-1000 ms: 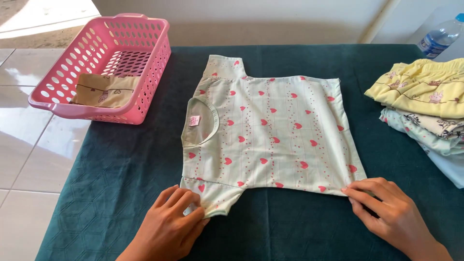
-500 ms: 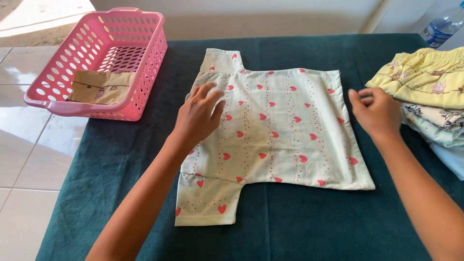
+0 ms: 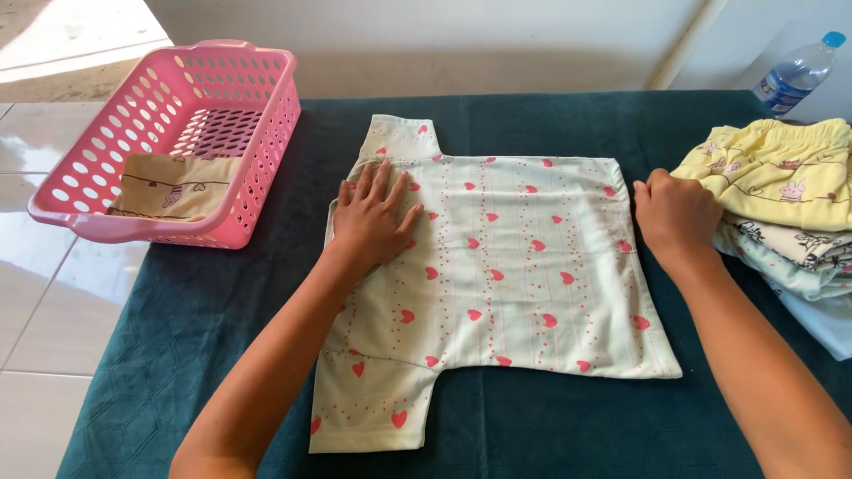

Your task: Folding various baby clothes and placing them into a pink plastic basket.

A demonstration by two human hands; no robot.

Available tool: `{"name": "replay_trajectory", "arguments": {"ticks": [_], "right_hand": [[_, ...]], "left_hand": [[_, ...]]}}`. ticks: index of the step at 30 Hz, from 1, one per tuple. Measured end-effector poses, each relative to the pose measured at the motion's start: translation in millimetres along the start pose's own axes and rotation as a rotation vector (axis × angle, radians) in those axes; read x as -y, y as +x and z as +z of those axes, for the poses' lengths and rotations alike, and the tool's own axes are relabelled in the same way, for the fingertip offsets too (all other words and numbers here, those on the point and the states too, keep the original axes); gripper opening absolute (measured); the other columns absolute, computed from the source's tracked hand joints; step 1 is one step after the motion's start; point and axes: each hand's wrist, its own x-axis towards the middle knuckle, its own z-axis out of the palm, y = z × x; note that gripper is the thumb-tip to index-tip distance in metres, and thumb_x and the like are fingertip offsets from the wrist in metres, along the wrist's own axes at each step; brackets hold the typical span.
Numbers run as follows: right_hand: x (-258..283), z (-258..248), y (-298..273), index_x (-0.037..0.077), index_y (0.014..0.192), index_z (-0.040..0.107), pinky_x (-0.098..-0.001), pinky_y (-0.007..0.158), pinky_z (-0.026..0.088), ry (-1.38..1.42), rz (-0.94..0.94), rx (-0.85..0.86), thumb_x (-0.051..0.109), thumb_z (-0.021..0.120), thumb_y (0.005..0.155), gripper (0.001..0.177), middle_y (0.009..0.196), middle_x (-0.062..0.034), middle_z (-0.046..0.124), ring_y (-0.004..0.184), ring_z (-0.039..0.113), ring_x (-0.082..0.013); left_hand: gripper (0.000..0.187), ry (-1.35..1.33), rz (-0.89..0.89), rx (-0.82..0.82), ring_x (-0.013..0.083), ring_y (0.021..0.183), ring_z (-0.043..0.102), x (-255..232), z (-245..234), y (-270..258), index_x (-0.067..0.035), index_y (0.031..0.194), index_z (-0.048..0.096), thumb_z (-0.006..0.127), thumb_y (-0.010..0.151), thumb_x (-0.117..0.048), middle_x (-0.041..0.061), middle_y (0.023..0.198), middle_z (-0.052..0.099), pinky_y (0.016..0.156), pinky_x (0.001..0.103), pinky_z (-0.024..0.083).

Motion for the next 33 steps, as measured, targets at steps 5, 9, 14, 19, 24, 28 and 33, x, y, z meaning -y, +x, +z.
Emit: {"name": "replay_trajectory", "arguments": {"ticks": [5,9,14,19,24,28,33], "right_hand": [[48,-37,1,0.005,0.113,0.071,-0.0447,0.088,0.059,0.445,-0.217,-0.058,0.029,0.063,0.108,0.025,0.112,-0.0160,0.073,0.100,0.073,-0.0329],[76,-5,13,0.005,0.138,0.063,-0.0441,0.113,0.047,0.574,-0.310,0.009,0.034,0.059,0.106,0.044,0.141,-0.0180,0.065,0.135,0.058,-0.0334],[89,-6,15,0.021,0.158,0.036,-0.0462,0.123,0.015,0.333,-0.104,0.393,0.069,0.040,0.095,0.080,0.167,-0.0060,0.027,0.154,0.021,-0.0233],[85,-18,19,0.027,0.159,0.032,-0.0488,0.123,0.012,0.314,-0.114,0.433,0.072,0.040,0.092,0.081,0.168,-0.0060,0.023,0.154,0.017,-0.0233],[97,-14,18,0.025,0.159,0.035,-0.0493,0.124,0.012,0.192,-0.038,0.382,0.067,0.041,0.096,0.076,0.167,-0.0124,0.024,0.155,0.017,-0.0293],[121,-29,8,0.020,0.160,0.036,-0.0499,0.124,0.016,0.392,-0.190,0.295,0.058,0.035,0.103,0.068,0.168,-0.0144,0.026,0.156,0.021,-0.0304],[122,-33,-7,0.024,0.159,0.033,-0.0460,0.122,0.016,0.450,-0.329,0.393,0.057,0.033,0.100,0.067,0.167,-0.0068,0.026,0.154,0.022,-0.0253]], "left_hand": [[0.053,0.125,-0.058,-0.120,0.0346,0.151,0.037,-16,7,23,-0.017,0.147,0.053,0.049,0.104,-0.049,0.019,0.158,0.045,0.128,0.052,0.024],[0.045,-0.118,0.049,-0.333,0.0376,0.142,0.050,-7,26,65,-0.013,0.142,0.058,0.053,0.108,-0.041,0.020,0.154,0.054,0.126,0.052,0.033],[0.068,-0.148,-0.118,-0.083,0.0359,0.151,0.024,-9,18,85,-0.028,0.158,0.036,0.041,0.098,-0.059,0.017,0.162,0.030,0.121,0.054,0.018],[0.073,-0.003,-0.157,0.008,0.0271,0.156,0.012,-3,21,88,-0.030,0.159,0.029,0.030,0.096,-0.068,0.005,0.169,0.018,0.125,0.049,0.010],[0.072,0.038,-0.189,0.029,0.0272,0.155,0.011,-15,18,88,-0.030,0.159,0.028,0.031,0.096,-0.064,0.003,0.168,0.018,0.123,0.056,0.004],[0.068,0.026,-0.113,-0.075,0.0331,0.157,0.016,-26,19,89,-0.027,0.160,0.036,0.037,0.100,-0.061,0.009,0.169,0.025,0.125,0.055,0.009],[0.068,-0.083,-0.103,-0.053,0.0302,0.156,0.018,-25,28,96,-0.032,0.156,0.036,0.038,0.096,-0.062,0.004,0.168,0.024,0.124,0.054,0.012]]}}
